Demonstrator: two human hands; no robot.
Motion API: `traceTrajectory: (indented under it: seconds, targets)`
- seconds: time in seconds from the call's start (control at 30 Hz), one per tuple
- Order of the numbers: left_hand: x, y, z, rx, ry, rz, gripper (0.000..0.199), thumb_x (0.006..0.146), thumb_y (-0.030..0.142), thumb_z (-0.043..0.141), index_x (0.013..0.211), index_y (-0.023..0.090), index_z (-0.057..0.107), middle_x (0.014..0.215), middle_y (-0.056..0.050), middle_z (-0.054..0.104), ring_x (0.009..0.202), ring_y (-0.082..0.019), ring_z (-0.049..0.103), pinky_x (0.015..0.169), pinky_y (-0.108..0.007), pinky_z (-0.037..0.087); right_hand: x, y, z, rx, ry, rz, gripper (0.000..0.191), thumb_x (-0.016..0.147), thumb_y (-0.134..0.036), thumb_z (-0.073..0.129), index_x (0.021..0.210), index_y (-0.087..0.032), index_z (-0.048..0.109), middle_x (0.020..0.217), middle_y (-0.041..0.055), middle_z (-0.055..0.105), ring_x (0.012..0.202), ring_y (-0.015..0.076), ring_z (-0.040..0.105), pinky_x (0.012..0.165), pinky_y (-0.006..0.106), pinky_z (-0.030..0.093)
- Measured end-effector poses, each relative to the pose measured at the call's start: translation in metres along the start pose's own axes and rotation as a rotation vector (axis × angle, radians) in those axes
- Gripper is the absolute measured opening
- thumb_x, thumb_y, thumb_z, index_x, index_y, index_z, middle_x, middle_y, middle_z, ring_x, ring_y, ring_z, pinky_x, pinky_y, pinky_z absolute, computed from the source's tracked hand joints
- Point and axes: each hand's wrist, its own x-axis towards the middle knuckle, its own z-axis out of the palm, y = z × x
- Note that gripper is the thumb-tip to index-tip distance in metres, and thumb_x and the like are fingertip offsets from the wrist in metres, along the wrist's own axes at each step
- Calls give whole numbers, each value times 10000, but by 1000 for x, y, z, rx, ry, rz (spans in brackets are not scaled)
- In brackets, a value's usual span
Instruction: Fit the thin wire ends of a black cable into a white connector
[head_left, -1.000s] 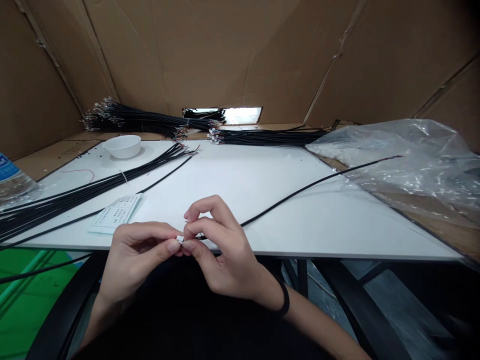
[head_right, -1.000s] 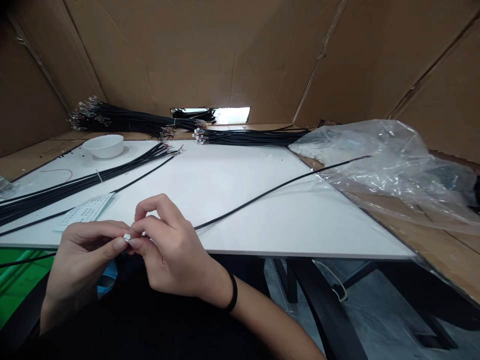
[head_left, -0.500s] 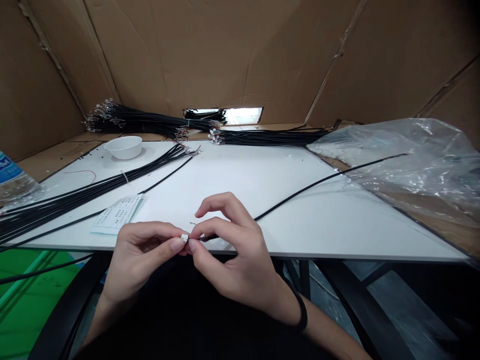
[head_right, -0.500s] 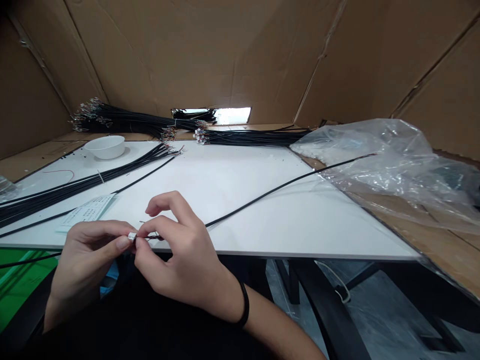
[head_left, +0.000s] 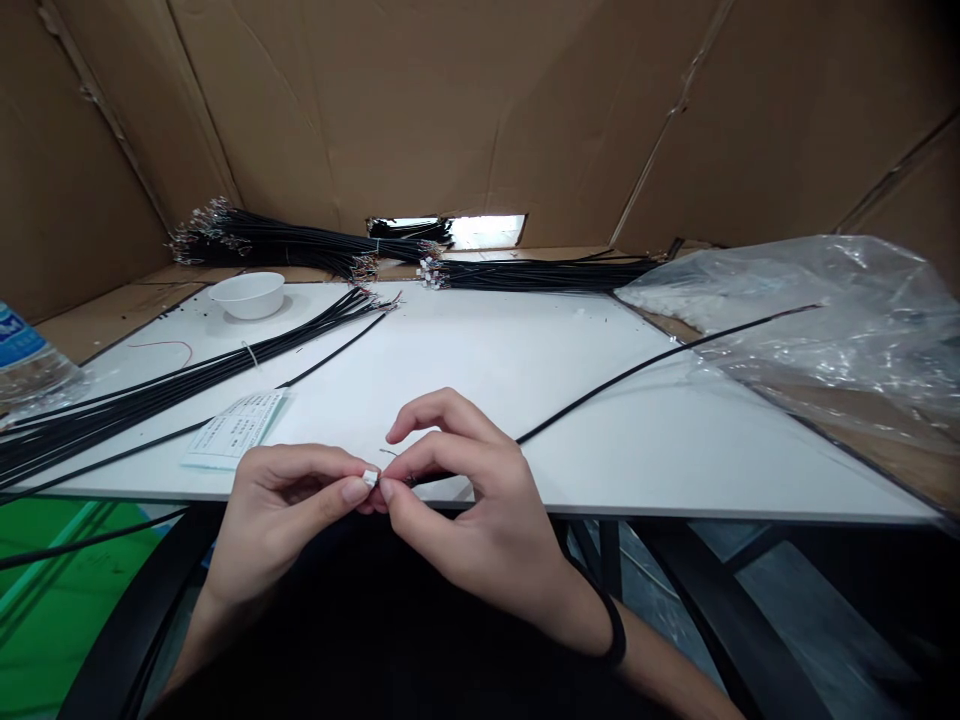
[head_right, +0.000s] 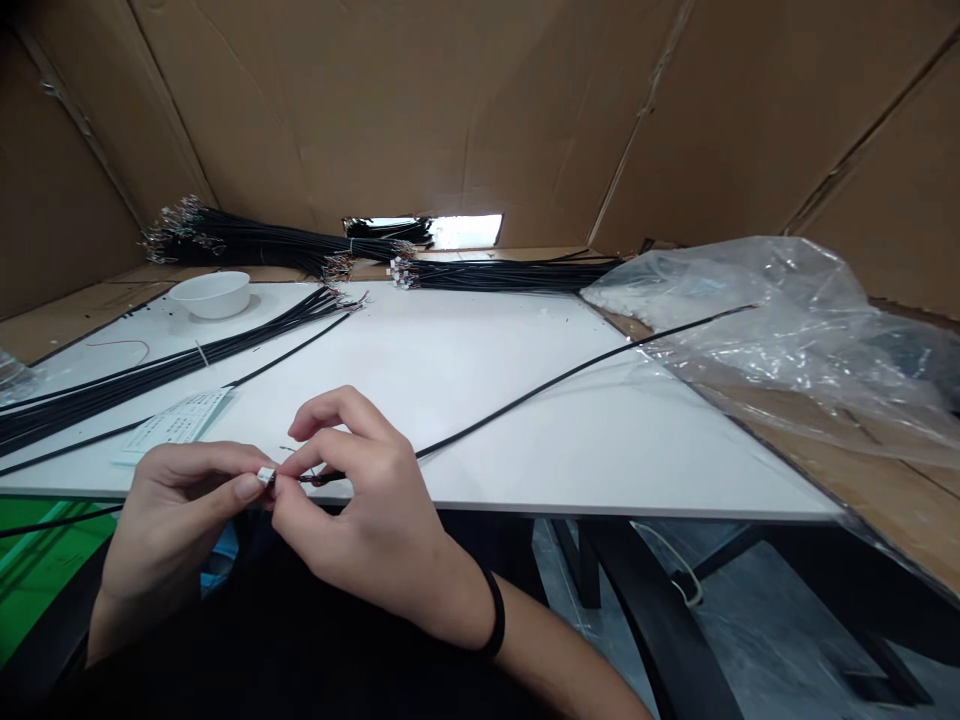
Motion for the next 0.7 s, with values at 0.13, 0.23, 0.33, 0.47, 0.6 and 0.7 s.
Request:
traceTrajectory:
  seconds: [0.13,0.23,0.33,0.47,0.6,0.7]
  targets:
    - [-1,5,4,37,65,-33,90,728,155,768,696,231,805,644,-15,767,603,-163,703,602,-233,576,0,-2,1,27,-12,87,120,736,-77,660,650,-160,644,891,32,600,797,116,613,661,218,527]
    - [-2,9,7,56,84,-44,112,726,130,752,688,223,801,641,-12,764,609,-167,700,606,-242,569,-1,-2,1,37,-7,100,121,718,-81,656,638,-168,633,878,25,591,787,121,606,650,225,529]
    - [-2,10,8,81,87,-37,110,734,136,748,683,219,798,643,-13,763,612,-171,699,617,-251,566,0,-3,3,35,6,126,120,712,-79,648,632,-167,635,881,28,591,796,128,606,651,228,538]
    - [-1,9,8,117,99,-18,110,726,139,755,672,225,798,641,-8,759,617,-166,694,611,-244,554,2,-5,3,36,8,192,134,710,-74,640,621,-175,641,882,23,596,805,132,610,658,232,553]
    - [-2,10,9,120,106,-9,120,727,130,758,682,232,803,648,-4,764,628,-161,697,619,-237,555,2,-4,1,32,-8,232,126,716,-85,650,622,-169,660,884,25,601,797,124,618,675,224,554]
    - [-2,10,9,97,112,-22,130,732,126,758,675,234,802,650,0,769,621,-146,696,618,-212,554,1,-4,-1,19,-28,244,112,728,-94,659,647,-169,681,913,32,610,827,127,628,703,227,558]
